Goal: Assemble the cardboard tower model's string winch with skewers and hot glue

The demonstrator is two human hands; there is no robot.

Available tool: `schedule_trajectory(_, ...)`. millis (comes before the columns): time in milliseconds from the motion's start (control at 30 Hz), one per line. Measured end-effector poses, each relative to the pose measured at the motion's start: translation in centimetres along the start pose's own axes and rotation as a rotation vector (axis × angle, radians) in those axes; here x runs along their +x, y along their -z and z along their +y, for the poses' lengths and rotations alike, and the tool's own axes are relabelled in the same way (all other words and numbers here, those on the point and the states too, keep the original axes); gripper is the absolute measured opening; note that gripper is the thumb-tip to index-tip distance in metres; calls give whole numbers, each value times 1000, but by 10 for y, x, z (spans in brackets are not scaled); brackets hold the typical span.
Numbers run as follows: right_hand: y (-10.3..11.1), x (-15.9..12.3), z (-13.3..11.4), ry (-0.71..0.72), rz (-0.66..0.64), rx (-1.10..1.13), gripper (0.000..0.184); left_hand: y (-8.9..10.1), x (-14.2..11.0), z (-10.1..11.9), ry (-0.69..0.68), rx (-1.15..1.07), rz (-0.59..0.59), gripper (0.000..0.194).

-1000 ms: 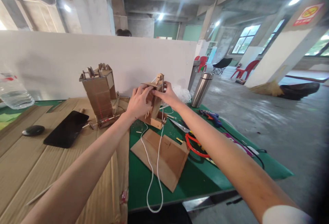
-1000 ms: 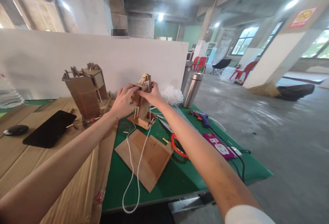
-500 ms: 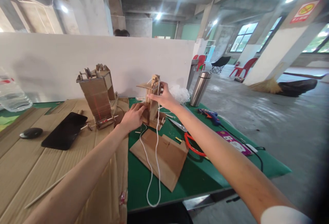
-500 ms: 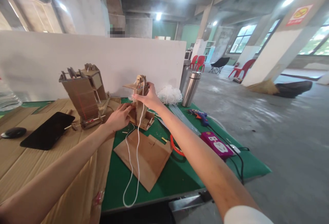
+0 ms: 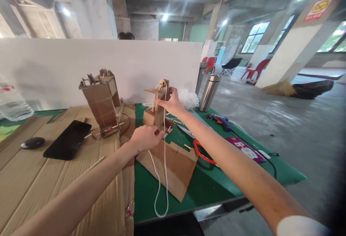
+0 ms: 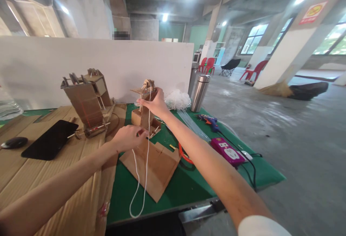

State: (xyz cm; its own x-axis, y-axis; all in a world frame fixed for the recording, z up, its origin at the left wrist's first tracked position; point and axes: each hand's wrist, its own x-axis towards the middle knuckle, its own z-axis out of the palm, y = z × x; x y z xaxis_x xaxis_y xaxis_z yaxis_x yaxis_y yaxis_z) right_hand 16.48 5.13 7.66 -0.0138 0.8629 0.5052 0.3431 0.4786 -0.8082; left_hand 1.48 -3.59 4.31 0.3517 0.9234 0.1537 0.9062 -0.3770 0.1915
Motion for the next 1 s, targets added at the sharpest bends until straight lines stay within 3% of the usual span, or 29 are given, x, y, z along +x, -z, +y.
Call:
schedule_trajectory(133, -16, -8, -4, 40, 210, -138, 101, -7, -12, 4, -15, 7, -106, 36)
schedule_trajectory(233, -18, -18, -11, 50, 187, -196, 111, -12, -16, -1, 0, -21, -128, 29)
schedule_trajectory(333, -10, -24, -13, 34, 132, -200, 111, -17, -18, -5, 17, -54, -102, 22)
schedule_trajectory(433, 5, -27, -3, 42, 37, -142, 94, -22, -18, -8, 31, -76, -45, 22)
schedule_trajectory(600, 30, -32, 32, 22, -72, -208, 36, -25, -13, -10, 6, -35, 27, 37)
schedule_trajectory(767, 43, -43, 66, -121, -336, -490, 41, -22, -2, -14, -38, 18, 45, 28)
schedule_trajectory(900, 43, -48, 77, -22, -558, -598, 30, -21, 9, -24, -56, 59, 66, 27)
schedule_trajectory(1000, 42, -51, 77, 49, -566, -753, 17, -23, 16, -32, -41, 55, 79, 26)
